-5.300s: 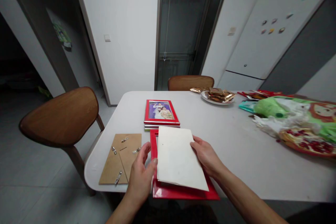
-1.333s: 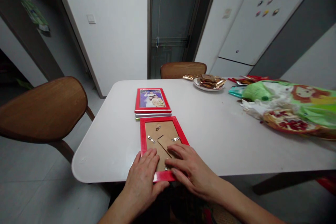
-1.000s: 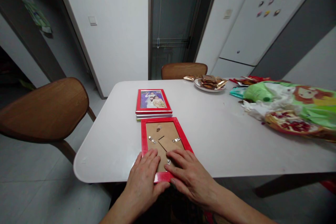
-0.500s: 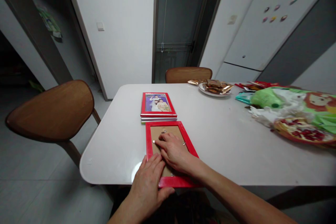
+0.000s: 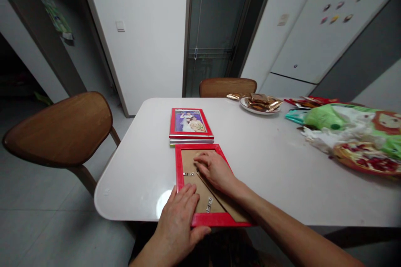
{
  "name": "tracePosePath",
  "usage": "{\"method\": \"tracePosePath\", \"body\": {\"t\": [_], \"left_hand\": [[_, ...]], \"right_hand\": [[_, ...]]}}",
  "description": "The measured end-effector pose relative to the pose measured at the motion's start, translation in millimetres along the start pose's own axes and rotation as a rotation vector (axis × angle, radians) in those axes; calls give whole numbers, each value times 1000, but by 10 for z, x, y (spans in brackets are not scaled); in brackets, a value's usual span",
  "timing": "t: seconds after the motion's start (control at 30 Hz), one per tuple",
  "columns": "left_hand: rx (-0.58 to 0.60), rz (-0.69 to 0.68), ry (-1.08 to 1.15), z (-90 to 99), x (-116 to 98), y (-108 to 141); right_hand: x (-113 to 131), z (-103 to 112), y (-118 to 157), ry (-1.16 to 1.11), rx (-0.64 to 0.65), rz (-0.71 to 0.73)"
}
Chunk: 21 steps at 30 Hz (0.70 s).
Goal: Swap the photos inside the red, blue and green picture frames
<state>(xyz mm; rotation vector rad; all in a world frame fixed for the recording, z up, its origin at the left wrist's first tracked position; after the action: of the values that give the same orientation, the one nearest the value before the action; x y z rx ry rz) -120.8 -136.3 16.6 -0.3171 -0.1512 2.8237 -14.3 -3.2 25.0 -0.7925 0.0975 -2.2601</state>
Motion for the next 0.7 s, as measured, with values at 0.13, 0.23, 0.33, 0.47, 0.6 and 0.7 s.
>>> {"method": "tracePosePath", "body": {"t": [0.13, 0.23, 0.33, 0.47, 0.6, 0.7], "left_hand": [[-15, 5, -1, 15, -3, -13], [-8, 0, -12, 4, -2, -18], [9, -1, -19, 7, -6, -17], [22, 17, -22, 57, -30, -17], [35, 71, -25, 108, -103, -44], [42, 73, -47, 86, -196, -80]], "right_hand": [[-188, -6, -204, 45, 13, -57], [-243, -27, -303, 61, 3, -127], [-276, -42, -373, 115, -12, -260], [-282, -53, -457, 187, -28, -365], [-251, -48, -501, 149, -64, -414], [-229, 41, -436, 5, -128, -343]]}}
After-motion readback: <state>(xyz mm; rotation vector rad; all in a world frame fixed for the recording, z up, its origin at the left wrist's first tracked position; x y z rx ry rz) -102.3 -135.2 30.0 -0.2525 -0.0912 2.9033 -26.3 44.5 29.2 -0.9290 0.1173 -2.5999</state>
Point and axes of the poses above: each hand's wrist, its own y-axis away from the middle knuckle, its own z-axis out of the back of the hand, x = y × z, the point moved 2 cm from there along -y, towards the middle knuckle, and after that the axes turned 10 degrees about -y, right-handed, at the moved point
